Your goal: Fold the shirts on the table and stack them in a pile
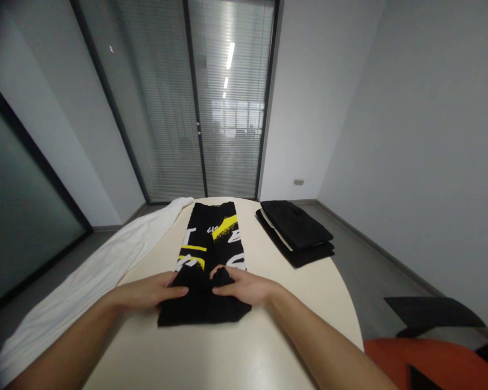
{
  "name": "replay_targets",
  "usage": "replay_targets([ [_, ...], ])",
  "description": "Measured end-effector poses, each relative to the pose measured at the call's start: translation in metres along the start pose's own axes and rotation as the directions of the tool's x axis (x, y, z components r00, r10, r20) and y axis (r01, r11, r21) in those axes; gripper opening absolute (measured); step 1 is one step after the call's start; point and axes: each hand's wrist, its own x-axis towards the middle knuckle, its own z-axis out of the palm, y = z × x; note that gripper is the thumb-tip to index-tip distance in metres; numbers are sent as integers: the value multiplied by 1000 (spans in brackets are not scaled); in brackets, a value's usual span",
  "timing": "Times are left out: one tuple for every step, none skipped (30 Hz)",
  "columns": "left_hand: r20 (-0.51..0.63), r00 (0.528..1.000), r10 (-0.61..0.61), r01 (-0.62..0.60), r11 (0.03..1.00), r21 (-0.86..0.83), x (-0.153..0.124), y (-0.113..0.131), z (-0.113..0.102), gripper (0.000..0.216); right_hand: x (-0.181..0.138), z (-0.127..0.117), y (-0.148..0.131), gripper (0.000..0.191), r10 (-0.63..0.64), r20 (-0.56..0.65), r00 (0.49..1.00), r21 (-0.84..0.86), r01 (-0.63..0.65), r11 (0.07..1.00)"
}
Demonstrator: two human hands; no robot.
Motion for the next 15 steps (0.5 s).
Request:
replay_targets([
  [65,997,-44,44,999,5,-3,2,1,49,-3,2,-1,48,28,41,999,6,-29,1000],
  [138,988,-72,71,997,10,-6,4,1,49,-5,5,-2,48,45,88,995,-1,-45,999],
  [209,975,-72,71,997,12,-9,7,1,48,-8,8,-4,46,48,137,989,-20,-46,999],
  [265,963,-45,44,999,10,-11,9,2,46,-11,11,-6,45,39,183,982,-43,-32,999],
  [299,954,2,-2,1000,1,-13,11,2,44,-13,13,-9,43,20,218,976,-63,-7,998],
  [305,950,60,-58,998,-13,-14,13,1,42,-15,15,-13,41,-5,235,972,-70,22,997],
  [288,950,119,-114,993,-34,-15,15,1,41,-17,17,-16,40,-32,231,972,-62,48,997],
  [243,954,174,-163,985,-63,-14,17,0,40,-18,17,-19,39,-59,204,977,-39,68,997],
  [182,960,214,-199,975,-101,-14,18,-1,40,-19,17,-22,39,-80,156,984,-6,82,997],
  [112,966,235,-217,965,-149,-12,18,-1,40,-18,16,-24,40,-92,97,991,33,90,995],
  [39,971,237,-225,953,-202,-11,19,-2,41,-17,14,-25,41,-98,35,995,74,95,993],
  [-33,973,229,-230,939,-256,-8,19,-2,42,-15,11,-26,43,-101,-21,995,112,103,988],
  [-101,971,219,-240,923,-302,-6,19,-3,42,-13,9,-26,44,-108,-69,992,142,117,983],
  [-160,964,212,-255,906,-337,-4,18,-3,43,-9,6,-25,45,-123,-107,987,160,139,977],
  [-214,954,212,-278,892,-356,-1,18,-3,44,-4,3,-24,45,-142,-135,981,168,164,972],
])
